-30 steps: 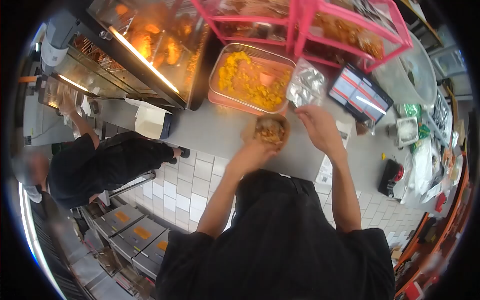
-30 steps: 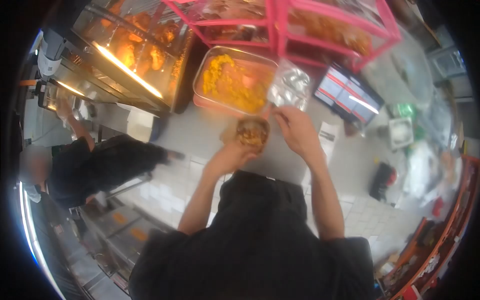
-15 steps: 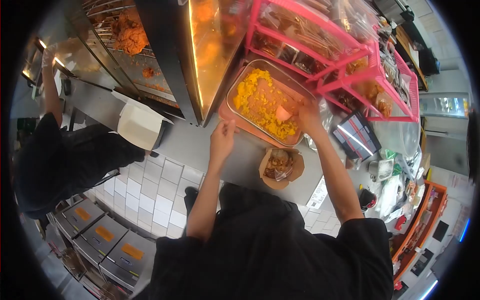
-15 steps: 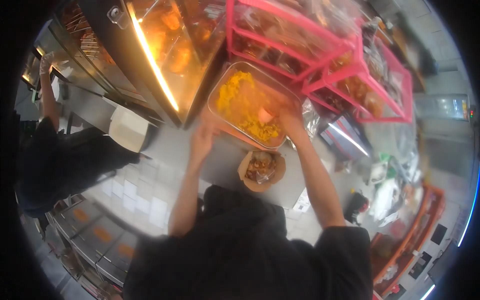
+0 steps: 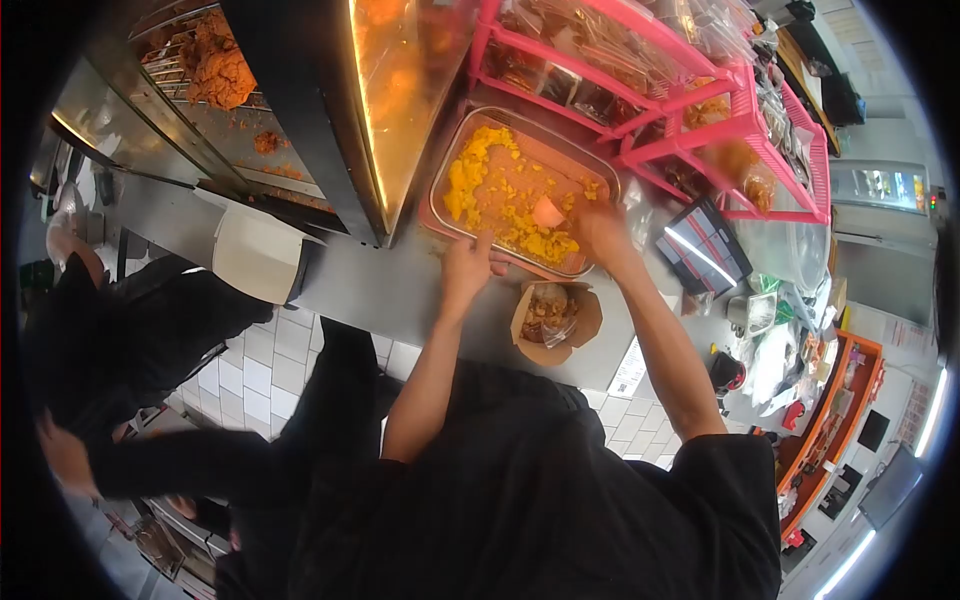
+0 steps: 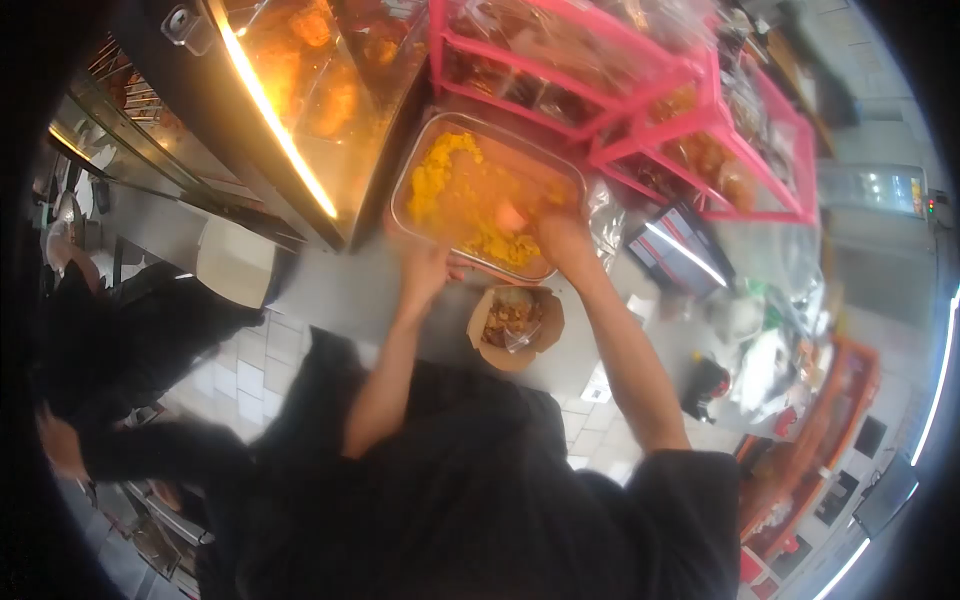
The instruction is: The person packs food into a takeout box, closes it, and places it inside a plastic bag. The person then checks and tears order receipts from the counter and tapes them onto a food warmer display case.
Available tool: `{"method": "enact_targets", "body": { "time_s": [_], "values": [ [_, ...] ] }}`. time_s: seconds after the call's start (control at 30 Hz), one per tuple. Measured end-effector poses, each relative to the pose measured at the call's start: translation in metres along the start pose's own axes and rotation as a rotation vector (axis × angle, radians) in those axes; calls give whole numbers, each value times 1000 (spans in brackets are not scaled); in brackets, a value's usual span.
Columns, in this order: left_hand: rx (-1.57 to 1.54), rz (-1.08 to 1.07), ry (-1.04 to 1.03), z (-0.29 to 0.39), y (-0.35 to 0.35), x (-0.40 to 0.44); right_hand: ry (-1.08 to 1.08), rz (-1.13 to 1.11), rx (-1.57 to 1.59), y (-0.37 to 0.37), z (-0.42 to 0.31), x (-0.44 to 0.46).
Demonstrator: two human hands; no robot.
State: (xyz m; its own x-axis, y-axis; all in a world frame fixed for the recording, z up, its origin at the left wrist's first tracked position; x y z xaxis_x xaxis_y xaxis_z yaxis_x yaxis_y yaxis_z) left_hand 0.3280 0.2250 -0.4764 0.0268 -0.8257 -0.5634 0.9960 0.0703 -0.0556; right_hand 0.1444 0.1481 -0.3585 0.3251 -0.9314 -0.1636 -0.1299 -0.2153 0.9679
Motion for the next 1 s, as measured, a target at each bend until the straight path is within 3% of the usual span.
{"method": "enact_targets", "body": {
  "time_s": [0.13, 0.33, 0.4, 0.53, 0.63, 0.7, 0.73, 0.8, 0.9, 0.93, 1.0],
  "values": [
    [-93, 67, -4, -7, 7, -3, 84, 124, 82, -13, -1, 1],
    [-54, 73, 1, -7, 10, -5, 103, -112, 28, -43, 6, 13],
    [-48, 73, -7, -7, 10, -5, 204, -326, 2, -71, 7, 13],
    [-37, 85, -14, -7, 11, -5, 205, -311, 228, -40, -10, 7],
    [-75, 79, -12, -10, 9, -4, 164, -339, 195, -43, 6, 7],
    [-105, 74, -4, -13, 9, -4, 97, -10, 37, -5, 12, 7],
    [-112, 78, -3, -13, 8, -5, 95, -12, 37, -5, 9, 7],
    [-121, 72, -11, -12, 6, -4, 14, 7, -352, -4, 13, 8],
    [-159, 89, -49, -8, 5, -5, 44, -175, -397, -50, 26, -6],
    [-139, 102, -53, -5, 5, -7, 202, -169, -356, -60, 18, -13],
    [-128, 123, -49, -8, 8, -9, 243, -170, -293, -23, -20, -28]
  ]
}}
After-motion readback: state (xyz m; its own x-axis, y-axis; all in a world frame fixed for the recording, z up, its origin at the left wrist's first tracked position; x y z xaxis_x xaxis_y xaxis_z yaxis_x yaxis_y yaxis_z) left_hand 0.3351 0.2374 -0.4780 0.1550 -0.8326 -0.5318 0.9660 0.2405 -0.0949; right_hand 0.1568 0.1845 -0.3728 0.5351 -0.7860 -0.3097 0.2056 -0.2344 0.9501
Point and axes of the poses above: each hand's wrist, its own x-axis towards the middle knuckle, its own y-axis out of the back of the hand, z = x × y, the point moved 9 cm from there along x, towards the middle knuckle
